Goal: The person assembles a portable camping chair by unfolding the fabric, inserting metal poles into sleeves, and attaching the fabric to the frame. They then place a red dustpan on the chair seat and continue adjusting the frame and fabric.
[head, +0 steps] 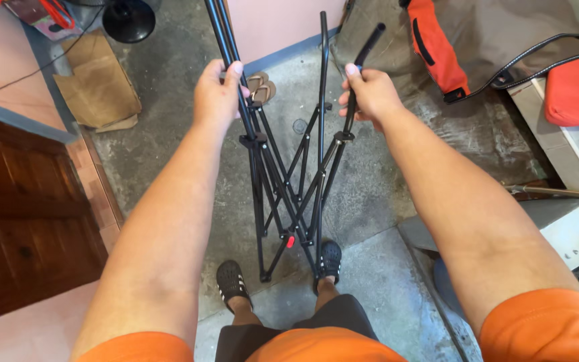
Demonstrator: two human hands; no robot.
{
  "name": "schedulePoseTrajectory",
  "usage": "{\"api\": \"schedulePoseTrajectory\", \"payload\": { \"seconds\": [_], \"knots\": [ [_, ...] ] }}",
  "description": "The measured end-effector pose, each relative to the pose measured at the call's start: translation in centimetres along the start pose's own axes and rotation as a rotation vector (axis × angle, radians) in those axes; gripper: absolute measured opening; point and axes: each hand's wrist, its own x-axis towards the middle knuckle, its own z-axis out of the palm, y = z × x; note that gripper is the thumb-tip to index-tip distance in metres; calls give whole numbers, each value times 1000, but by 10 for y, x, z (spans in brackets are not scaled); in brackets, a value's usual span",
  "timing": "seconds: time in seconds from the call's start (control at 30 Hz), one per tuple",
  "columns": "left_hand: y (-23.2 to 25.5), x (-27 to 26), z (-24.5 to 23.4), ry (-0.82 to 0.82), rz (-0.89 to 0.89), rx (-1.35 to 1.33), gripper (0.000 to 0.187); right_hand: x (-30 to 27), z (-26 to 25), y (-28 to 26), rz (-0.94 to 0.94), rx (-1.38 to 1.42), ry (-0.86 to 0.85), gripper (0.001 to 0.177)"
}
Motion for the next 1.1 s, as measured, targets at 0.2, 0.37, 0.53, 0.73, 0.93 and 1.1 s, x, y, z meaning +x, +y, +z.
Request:
{"api": "schedulePoseTrajectory", "payload": {
  "seconds": [0.2,0.37,0.53,0.73,0.93,1.1],
  "knots": [
    [-68,-32,2,9,-8,-58,20,-33,5,84,-191,147,-142,31],
    [-145,-51,-4,20,27,-90,16,-93,28,173,-444,31,-136,27],
    [-197,-43,6,131,16,-79,16,-124,62,223,-519,-28,-19,14],
    [-232,-21,0,149,-81,-133,18,-150,104,256,-405,67,-156,1],
    [-243,-8,-15,129,-55,-42,16,-159,136,253,-450,58,-250,6],
    [-257,2,-24,115,-19,-23,15,-162,149,244,-406,-160,-273,10]
  ]
}}
